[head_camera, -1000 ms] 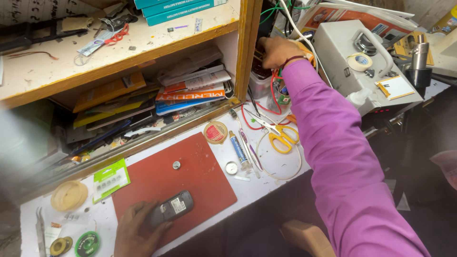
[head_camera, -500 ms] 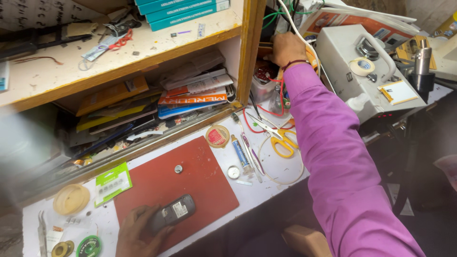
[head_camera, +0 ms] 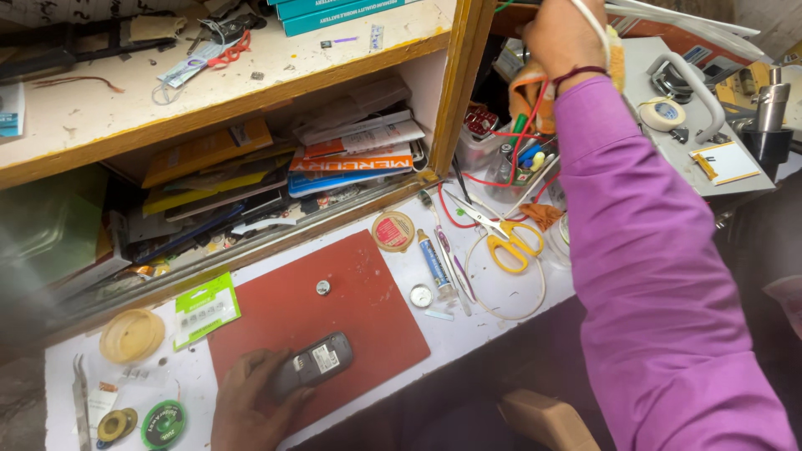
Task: The person disassembles a small electronic device, removes the battery, and uses a screwdriver to unscrew and reattach components. They then reassemble the device and place it on the workbench.
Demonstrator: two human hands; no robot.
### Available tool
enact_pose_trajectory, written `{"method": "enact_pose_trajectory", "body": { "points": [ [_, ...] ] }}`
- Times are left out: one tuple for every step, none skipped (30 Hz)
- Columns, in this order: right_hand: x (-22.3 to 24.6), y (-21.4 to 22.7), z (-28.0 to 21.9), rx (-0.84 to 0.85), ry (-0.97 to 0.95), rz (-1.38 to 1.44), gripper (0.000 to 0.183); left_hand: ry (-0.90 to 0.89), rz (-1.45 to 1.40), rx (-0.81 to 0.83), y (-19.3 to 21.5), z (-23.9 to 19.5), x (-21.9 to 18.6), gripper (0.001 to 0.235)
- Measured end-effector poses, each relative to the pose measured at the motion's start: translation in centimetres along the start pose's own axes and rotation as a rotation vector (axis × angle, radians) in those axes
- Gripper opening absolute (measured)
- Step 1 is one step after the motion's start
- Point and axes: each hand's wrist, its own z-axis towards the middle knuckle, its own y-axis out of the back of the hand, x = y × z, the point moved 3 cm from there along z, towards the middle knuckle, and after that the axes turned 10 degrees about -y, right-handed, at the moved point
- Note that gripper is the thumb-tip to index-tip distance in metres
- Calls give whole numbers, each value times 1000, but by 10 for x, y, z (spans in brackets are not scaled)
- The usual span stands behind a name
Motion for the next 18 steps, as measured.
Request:
{"method": "enact_pose_trajectory", "body": {
  "points": [
    [-7, 3, 2, 35, 0, 9, 39, 6, 1, 6, 0, 1, -1, 66],
    [-12, 7, 2, 32, -1, 19, 40, 11, 2, 12, 0, 2, -2, 66],
    [-15, 9, 1, 28, -1, 31, 41, 18, 5, 17, 1, 3, -3, 66],
    [-16, 10, 2, 25, -1, 43, 42, 16, 0, 9, 2, 4, -5, 66],
    [-18, 8, 0, 59, -29, 57, 41, 15, -4, 4, 3, 5, -8, 66],
    [-20, 5, -1, 93, -56, 70, 40, 15, -8, -1, 4, 6, -11, 66],
    [-23, 0, -2, 128, -85, 83, 39, 10, -3, -2, 5, 8, -14, 65],
    [-24, -4, -4, 84, -70, 77, 38, 4, 3, -2, 7, 10, -17, 64],
    [-22, -13, -8, 46, -50, 78, 36, 8, 13, -5, 9, 10, -21, 63],
    [-21, -24, -12, 7, -32, 79, 35, 16, 24, 10, 10, 10, -24, 62],
    [-16, -38, -16, -29, 27, 105, 30, 31, 41, 20, 12, 11, -27, 62],
    [-11, -53, -21, -70, 83, 138, 29, 47, 57, 31, 14, 11, -30, 61],
    [-13, -64, -28, -75, 119, 145, 28, 20, 47, 18, 16, 11, -34, 61],
    [-18, -75, -35, -49, 145, 136, 28, -7, 37, 4, 17, 13, -38, 61],
    [-18, -86, -42, 10, 177, 119, 27, -27, 33, -12, 21, 12, -42, 61],
    [-21, -95, -47, 81, 209, 91, 27, -22, 20, -10, 23, 13, -44, 60],
    [-22, -105, -51, 147, 249, 69, 26, -16, 10, -14, 23, 14, -46, 59],
    [-23, -113, -55, 206, 296, 41, 26, -10, -2, -16, 23, 14, -47, 60]
  ]
}}
